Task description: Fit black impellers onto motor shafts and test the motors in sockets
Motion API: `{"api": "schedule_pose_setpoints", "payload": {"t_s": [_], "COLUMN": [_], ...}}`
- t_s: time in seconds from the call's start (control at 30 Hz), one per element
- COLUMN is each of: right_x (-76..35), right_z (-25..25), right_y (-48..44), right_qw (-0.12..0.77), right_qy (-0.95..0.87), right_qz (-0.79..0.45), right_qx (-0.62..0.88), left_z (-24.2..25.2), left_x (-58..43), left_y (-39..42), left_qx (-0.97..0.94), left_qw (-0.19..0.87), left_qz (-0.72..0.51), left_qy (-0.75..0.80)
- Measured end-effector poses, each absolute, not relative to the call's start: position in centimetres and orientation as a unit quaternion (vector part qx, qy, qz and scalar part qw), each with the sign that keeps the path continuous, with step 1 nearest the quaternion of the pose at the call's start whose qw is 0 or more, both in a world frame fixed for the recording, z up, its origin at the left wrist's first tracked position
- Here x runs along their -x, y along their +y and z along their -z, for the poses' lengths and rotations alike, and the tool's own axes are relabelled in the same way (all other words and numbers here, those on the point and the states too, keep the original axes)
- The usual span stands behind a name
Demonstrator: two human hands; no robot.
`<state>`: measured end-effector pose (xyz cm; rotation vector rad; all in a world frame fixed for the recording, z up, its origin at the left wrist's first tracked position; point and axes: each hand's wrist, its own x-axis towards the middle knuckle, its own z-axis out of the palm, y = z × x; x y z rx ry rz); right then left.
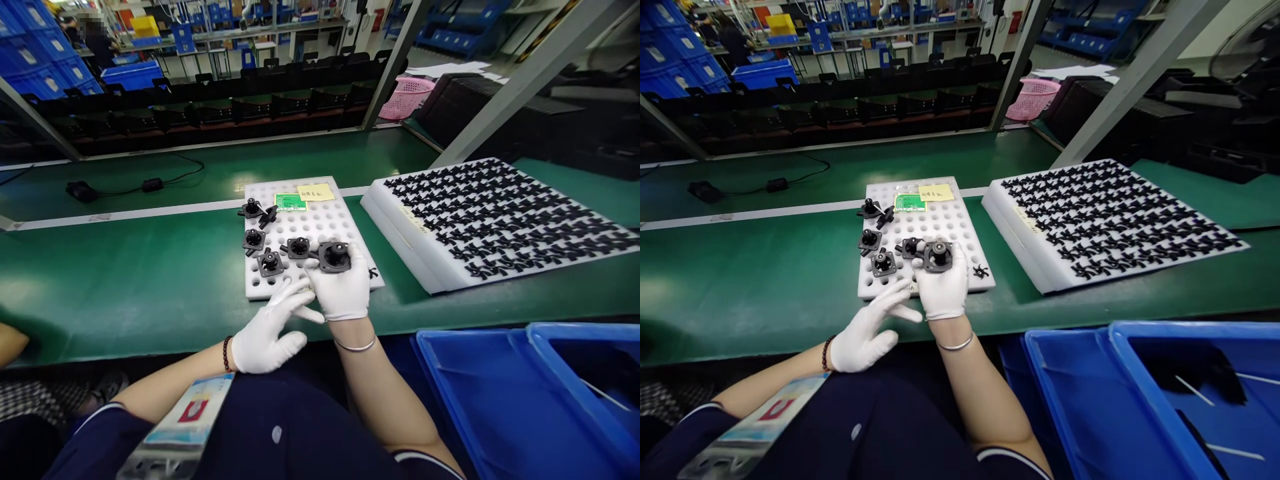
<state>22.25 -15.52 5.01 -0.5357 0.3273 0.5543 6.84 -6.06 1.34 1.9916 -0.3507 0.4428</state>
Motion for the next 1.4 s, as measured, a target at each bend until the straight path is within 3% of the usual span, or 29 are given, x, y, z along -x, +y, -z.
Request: {"api": "schedule_pose_setpoints", "payload": {"t_s": [0.13,0.3,0.43,0.6,0.73,0.9,1.13,1.4], "right_x": [-22.2,-18.4,-17.9,-21.2,-22.2,-21.2,-19.9,-21.1], "right_z": [-6.7,-4.3,-3.1,-5.4,-6.3,-4.8,-3.7,-1.2], "right_y": [-15.7,-14.4,-13.8,-15.1,-16.1,-15.9,-15.0,-16.1], "right_qw": [0.903,0.887,0.892,0.892,0.908,0.912,0.897,0.897], "right_qy": [0.190,0.131,0.098,0.186,0.154,0.055,0.016,-0.008], "right_qz": [-0.311,-0.343,-0.311,-0.346,-0.325,-0.324,-0.363,-0.357], "right_qx": [0.227,0.280,0.313,0.226,0.215,0.247,0.251,0.260], "left_z": [-1.1,-2.3,-2.3,-1.7,-1.9,-1.0,2.6,5.5], "left_x": [-6.2,-7.8,-7.8,-5.9,-4.8,-2.8,1.0,1.5], "left_y": [-5.4,-4.0,-4.9,-5.2,-2.2,1.3,2.7,3.3], "left_qx": [-0.816,-0.849,-0.881,-0.858,-0.806,-0.771,-0.847,-0.964], "left_qw": [0.514,0.415,0.384,0.450,0.520,0.502,0.356,0.156], "left_qz": [-0.249,-0.319,-0.266,-0.227,-0.278,-0.303,-0.242,-0.141], "left_qy": [-0.088,-0.071,-0.071,-0.103,0.054,0.247,0.311,0.163]}}
